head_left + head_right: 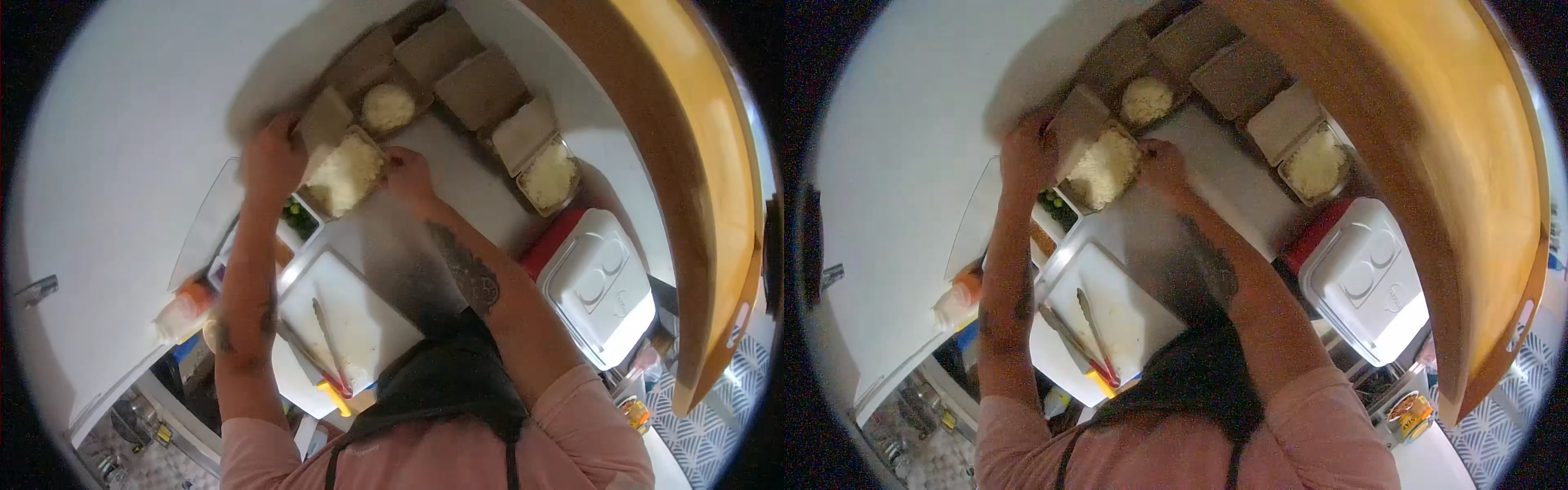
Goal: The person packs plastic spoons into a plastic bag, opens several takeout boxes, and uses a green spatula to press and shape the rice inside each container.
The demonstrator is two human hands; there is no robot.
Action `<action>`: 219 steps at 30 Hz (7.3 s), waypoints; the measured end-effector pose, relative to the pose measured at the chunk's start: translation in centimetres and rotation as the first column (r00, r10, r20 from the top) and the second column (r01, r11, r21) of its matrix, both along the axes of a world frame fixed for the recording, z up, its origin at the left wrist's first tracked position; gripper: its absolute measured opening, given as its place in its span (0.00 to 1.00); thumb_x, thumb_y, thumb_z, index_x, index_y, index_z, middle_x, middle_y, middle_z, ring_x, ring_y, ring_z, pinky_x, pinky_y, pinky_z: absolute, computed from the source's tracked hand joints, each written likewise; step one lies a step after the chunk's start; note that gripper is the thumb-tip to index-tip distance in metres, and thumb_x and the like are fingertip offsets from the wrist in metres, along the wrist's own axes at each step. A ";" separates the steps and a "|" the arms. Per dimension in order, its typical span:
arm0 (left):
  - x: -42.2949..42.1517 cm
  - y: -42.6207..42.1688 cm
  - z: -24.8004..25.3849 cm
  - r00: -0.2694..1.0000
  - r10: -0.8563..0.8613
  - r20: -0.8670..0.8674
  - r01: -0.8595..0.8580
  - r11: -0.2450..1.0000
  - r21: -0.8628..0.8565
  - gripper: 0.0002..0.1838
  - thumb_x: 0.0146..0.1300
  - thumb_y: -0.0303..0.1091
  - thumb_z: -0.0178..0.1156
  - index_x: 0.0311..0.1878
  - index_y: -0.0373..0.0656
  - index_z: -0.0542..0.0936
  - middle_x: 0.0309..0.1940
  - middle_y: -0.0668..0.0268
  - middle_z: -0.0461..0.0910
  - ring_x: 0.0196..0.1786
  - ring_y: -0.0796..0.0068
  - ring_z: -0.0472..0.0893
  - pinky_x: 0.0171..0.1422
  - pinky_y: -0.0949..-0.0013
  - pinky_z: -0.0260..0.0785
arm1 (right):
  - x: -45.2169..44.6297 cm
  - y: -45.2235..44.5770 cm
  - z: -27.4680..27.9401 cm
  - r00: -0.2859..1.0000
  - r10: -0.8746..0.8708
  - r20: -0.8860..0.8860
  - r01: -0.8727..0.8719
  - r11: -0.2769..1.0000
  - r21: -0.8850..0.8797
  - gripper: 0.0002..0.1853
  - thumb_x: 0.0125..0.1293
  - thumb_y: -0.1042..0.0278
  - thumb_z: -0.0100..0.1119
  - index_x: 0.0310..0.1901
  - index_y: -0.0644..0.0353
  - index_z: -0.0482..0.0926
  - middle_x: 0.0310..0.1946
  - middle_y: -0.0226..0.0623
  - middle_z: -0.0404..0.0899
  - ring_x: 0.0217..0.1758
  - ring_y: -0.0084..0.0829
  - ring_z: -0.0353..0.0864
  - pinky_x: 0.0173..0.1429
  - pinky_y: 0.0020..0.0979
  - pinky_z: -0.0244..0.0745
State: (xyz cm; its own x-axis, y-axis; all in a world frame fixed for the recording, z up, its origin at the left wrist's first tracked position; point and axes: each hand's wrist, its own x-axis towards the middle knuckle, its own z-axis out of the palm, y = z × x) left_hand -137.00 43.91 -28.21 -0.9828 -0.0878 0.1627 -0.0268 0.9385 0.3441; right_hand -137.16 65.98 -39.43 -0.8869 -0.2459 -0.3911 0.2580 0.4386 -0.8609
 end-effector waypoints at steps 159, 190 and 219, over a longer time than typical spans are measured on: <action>23.9 3.8 -6.3 0.842 0.516 0.159 -0.540 0.796 0.273 0.23 0.67 0.49 0.61 0.57 0.43 0.77 0.36 0.45 0.83 0.38 0.41 0.83 0.41 0.47 0.74 | 8.6 -7.6 -1.4 0.808 0.401 -0.432 -0.453 0.891 -0.020 0.18 0.69 0.54 0.60 0.47 0.62 0.81 0.32 0.48 0.83 0.35 0.45 0.83 0.44 0.44 0.77; 17.3 5.1 -6.3 0.973 0.216 0.075 -0.228 0.946 0.230 0.21 0.71 0.38 0.53 0.66 0.50 0.72 0.44 0.50 0.80 0.44 0.46 0.81 0.47 0.48 0.74 | 5.2 -1.2 -3.5 0.929 -0.034 0.368 0.175 0.918 -0.356 0.17 0.75 0.53 0.53 0.41 0.62 0.74 0.24 0.36 0.79 0.22 0.26 0.78 0.26 0.30 0.73; 0.2 9.0 -10.5 0.970 0.122 0.212 -0.201 0.892 0.405 0.14 0.65 0.38 0.58 0.49 0.40 0.81 0.42 0.44 0.83 0.47 0.39 0.81 0.51 0.46 0.73 | -6.7 4.6 -8.8 0.811 0.286 -0.511 -0.241 0.958 0.154 0.28 0.69 0.72 0.59 0.67 0.67 0.61 0.51 0.46 0.80 0.49 0.33 0.83 0.48 0.34 0.82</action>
State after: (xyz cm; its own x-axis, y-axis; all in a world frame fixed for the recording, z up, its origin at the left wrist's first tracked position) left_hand -136.84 52.89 -38.67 -0.9580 -0.2692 -0.0991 -0.2626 0.6843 0.6802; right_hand -143.87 70.56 -48.18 -0.8686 -0.4883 0.0844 -0.3558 0.4960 -0.7921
